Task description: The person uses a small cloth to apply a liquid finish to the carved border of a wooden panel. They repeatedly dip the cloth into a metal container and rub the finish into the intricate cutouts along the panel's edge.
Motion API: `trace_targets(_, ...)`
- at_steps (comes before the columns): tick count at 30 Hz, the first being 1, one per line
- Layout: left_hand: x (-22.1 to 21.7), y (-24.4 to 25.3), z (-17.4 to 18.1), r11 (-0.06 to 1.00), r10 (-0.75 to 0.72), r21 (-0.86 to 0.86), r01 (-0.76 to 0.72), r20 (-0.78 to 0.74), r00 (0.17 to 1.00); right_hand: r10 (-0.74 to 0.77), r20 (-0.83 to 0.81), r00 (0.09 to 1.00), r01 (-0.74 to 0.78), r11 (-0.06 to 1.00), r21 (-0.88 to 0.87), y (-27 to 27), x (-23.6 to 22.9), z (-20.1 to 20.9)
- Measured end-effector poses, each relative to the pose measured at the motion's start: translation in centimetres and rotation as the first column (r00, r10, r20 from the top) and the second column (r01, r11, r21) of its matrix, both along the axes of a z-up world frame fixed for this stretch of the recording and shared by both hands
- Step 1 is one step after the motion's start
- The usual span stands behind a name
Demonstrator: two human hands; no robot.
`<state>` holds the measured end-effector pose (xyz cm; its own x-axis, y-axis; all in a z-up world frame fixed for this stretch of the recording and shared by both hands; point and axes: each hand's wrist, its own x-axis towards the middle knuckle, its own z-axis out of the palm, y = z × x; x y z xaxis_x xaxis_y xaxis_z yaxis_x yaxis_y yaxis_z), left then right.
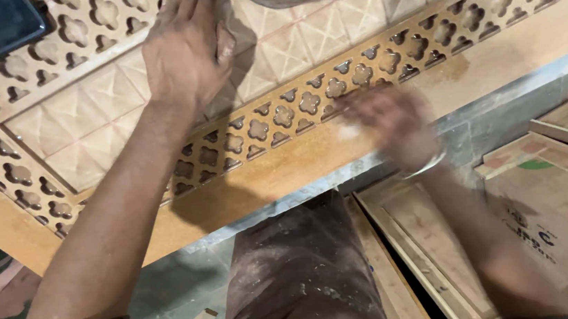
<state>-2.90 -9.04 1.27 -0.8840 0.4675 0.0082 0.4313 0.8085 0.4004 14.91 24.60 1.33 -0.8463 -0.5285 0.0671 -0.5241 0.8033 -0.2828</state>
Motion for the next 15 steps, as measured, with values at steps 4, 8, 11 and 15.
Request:
trace_targets(4,0.1,0.2,-0.3,0.998,0.002,-0.059,-0.003,-0.012,1.0,-0.303,-0.012,0.953,0.301,0.944,0.138,11.2,-1.8,2.0)
trace_targets(8,-0.1,0.4,0.4,0.999,0.009,-0.045,-0.012,-0.083,0.996,-0.452,-0.054,0.89,0.455,0.888,0.066,9.3,-0.1,2.3)
trace_targets(11,0.7,0.5,0.7,0.997,0.075,-0.021,-0.076,-0.007,0.997,-0.525,0.022,0.851,0.525,0.849,-0.056,0.1,3.1,0.6)
trace_targets(15,0.7,1.0,-0.2,0.992,0.118,-0.051,-0.115,0.071,0.99,-0.285,-0.085,0.955,0.28,0.958,-0.063,-18.2,9.4,-1.6)
